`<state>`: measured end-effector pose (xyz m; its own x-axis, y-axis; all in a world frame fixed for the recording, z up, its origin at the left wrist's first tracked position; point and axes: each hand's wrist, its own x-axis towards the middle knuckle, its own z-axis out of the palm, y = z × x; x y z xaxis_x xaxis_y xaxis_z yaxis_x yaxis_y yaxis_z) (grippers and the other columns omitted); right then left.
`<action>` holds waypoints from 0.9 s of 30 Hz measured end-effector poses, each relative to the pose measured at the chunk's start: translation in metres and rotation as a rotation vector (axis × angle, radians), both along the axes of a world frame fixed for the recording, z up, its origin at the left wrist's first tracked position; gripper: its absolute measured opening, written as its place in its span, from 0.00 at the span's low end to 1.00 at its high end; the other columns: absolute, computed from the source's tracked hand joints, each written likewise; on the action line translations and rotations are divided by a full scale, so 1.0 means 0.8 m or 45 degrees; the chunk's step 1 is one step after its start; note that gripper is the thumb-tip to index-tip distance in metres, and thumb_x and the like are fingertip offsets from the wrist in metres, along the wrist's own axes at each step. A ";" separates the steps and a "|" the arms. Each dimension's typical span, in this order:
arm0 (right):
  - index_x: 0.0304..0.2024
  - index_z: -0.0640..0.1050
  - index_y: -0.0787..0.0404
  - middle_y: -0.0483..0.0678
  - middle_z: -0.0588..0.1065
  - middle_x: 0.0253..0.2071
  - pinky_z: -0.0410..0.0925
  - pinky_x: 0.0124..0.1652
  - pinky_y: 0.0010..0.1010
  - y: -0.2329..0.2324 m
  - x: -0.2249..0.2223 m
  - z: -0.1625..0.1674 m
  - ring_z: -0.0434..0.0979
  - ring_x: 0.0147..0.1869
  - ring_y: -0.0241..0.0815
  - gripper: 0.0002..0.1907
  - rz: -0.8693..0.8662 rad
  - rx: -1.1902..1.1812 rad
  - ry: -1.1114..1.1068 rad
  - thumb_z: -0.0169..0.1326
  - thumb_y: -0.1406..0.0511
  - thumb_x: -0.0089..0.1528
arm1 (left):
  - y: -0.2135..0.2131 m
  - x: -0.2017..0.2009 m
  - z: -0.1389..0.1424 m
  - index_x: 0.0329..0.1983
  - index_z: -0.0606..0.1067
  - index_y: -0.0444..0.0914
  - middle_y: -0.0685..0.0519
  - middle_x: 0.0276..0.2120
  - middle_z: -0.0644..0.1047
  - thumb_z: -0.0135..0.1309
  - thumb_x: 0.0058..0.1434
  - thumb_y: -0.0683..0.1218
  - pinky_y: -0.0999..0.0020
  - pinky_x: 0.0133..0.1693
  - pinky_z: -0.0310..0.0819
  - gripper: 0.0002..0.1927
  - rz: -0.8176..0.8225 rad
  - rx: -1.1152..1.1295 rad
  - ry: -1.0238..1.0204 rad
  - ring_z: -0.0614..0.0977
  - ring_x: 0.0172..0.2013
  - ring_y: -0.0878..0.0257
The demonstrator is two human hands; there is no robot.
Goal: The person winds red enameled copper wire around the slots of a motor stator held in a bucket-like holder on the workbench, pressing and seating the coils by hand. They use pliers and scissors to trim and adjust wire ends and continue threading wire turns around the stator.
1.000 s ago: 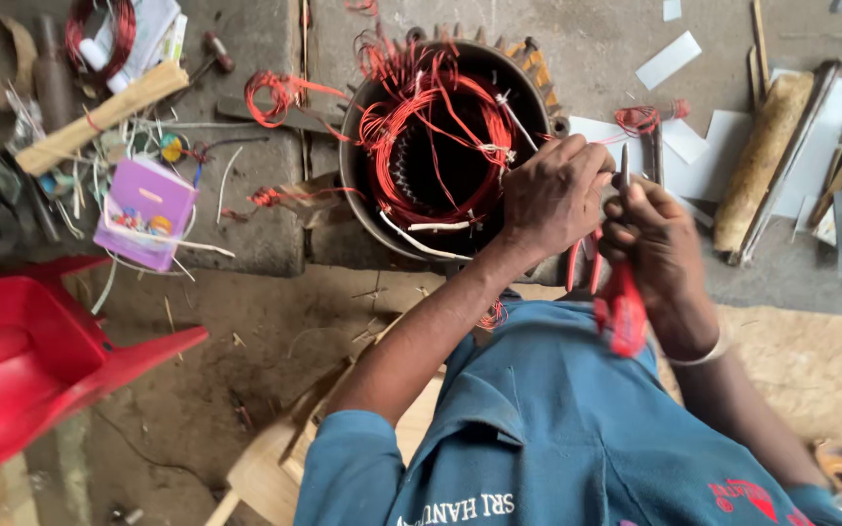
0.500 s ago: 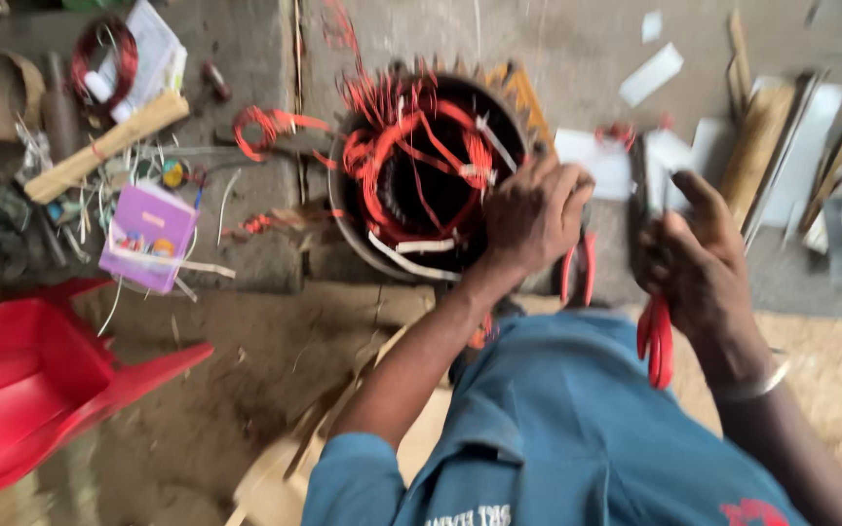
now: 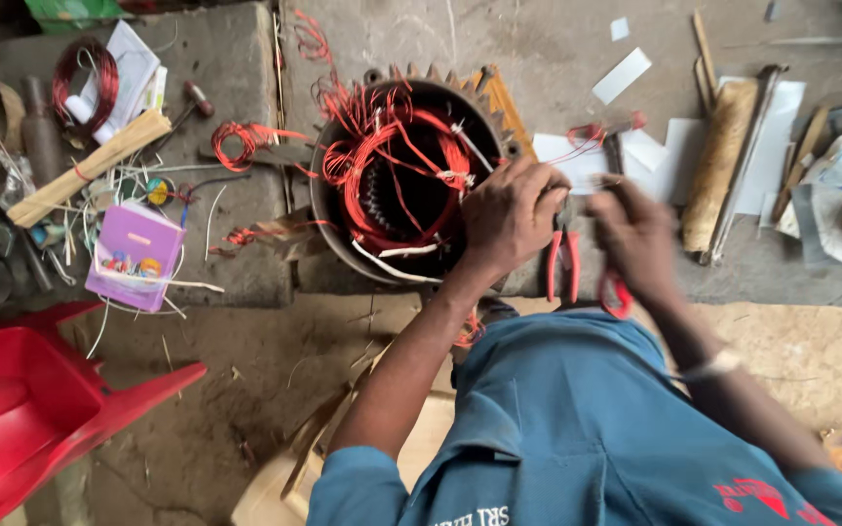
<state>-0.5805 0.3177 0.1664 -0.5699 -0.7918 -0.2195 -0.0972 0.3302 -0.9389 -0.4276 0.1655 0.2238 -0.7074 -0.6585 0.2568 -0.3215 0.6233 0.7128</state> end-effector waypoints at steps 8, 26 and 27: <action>0.54 0.75 0.67 0.40 0.74 0.38 0.67 0.39 0.23 0.006 -0.051 -0.038 0.71 0.39 0.29 0.13 0.093 -0.457 0.080 0.54 0.64 0.73 | -0.006 0.000 -0.001 0.36 0.80 0.46 0.55 0.32 0.76 0.59 0.61 0.49 0.59 0.39 0.74 0.03 0.000 0.092 -0.160 0.81 0.38 0.57; 0.44 0.81 0.53 0.46 0.71 0.28 0.66 0.32 0.36 -0.082 -0.113 0.114 0.75 0.33 0.47 0.15 1.593 -0.593 1.794 0.60 0.57 0.56 | -0.020 0.000 -0.005 0.38 0.81 0.48 0.56 0.37 0.79 0.63 0.57 0.49 0.60 0.44 0.77 0.06 -0.097 0.246 -0.232 0.83 0.42 0.58; 0.46 0.79 0.56 0.46 0.73 0.31 0.66 0.31 0.36 -0.067 -0.120 0.116 0.74 0.32 0.45 0.15 1.500 -0.657 1.689 0.59 0.57 0.59 | -0.019 0.000 -0.005 0.37 0.81 0.48 0.57 0.37 0.79 0.63 0.57 0.50 0.60 0.44 0.76 0.06 -0.081 0.260 -0.225 0.83 0.42 0.58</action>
<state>-0.6764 0.2643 0.2596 0.6852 -0.6943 0.2203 -0.7055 -0.7078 -0.0363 -0.4273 0.1499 0.2202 -0.7712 -0.6366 -0.0079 -0.4166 0.4952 0.7624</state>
